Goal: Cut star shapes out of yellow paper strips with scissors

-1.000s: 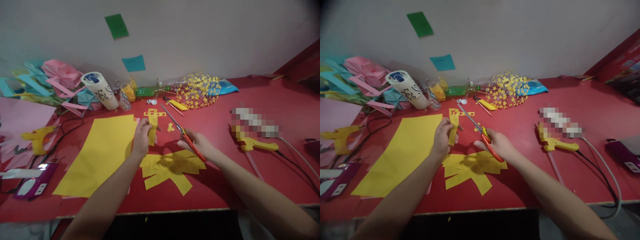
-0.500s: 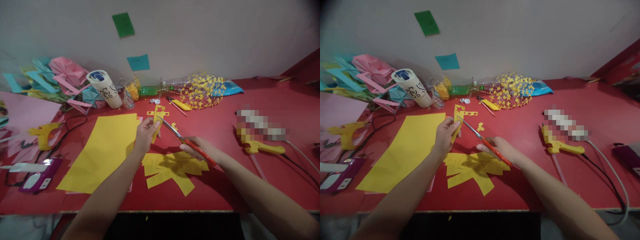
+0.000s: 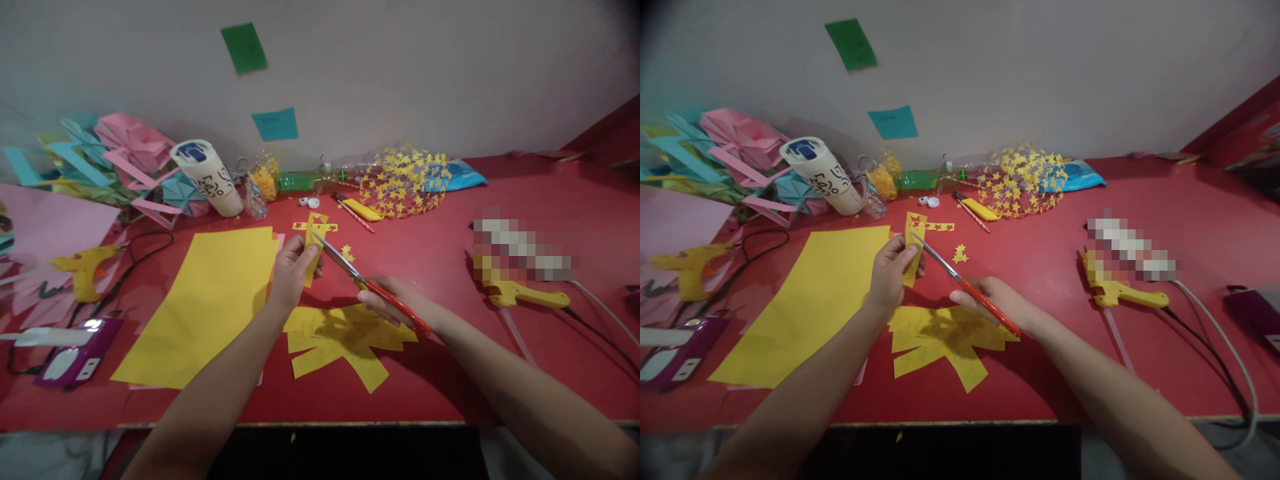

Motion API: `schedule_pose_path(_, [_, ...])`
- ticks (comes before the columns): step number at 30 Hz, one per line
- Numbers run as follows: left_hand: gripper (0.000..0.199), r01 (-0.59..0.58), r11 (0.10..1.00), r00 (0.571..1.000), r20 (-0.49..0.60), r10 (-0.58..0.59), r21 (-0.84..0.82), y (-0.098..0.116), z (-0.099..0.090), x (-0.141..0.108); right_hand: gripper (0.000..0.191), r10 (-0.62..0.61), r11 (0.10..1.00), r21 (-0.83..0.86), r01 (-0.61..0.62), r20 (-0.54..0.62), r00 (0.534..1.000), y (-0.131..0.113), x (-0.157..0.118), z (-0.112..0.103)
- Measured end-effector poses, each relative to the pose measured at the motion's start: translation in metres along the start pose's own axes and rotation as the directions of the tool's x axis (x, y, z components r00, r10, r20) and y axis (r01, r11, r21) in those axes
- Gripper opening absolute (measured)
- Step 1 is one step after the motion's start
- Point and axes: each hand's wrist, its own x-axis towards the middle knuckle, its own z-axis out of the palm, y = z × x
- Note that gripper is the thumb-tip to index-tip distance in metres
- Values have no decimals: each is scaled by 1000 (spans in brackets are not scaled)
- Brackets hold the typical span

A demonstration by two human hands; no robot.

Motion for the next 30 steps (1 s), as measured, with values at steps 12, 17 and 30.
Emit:
schedule_pose_path(12, [16, 1, 1000, 1000, 22, -1, -22, -3, 0, -1, 55, 50, 998, 31, -50, -8, 999, 13, 4, 5])
schedule_pose_path(17, [19, 11, 999, 1000, 15, -10, -53, -3, 1, -1, 64, 95, 995, 10, -95, 0, 995, 7, 4, 5])
schedule_pose_path(30, [18, 52, 994, 999, 14, -51, -97, -1, 1, 0, 62, 165, 986, 28, -165, 24, 986, 6, 3, 5])
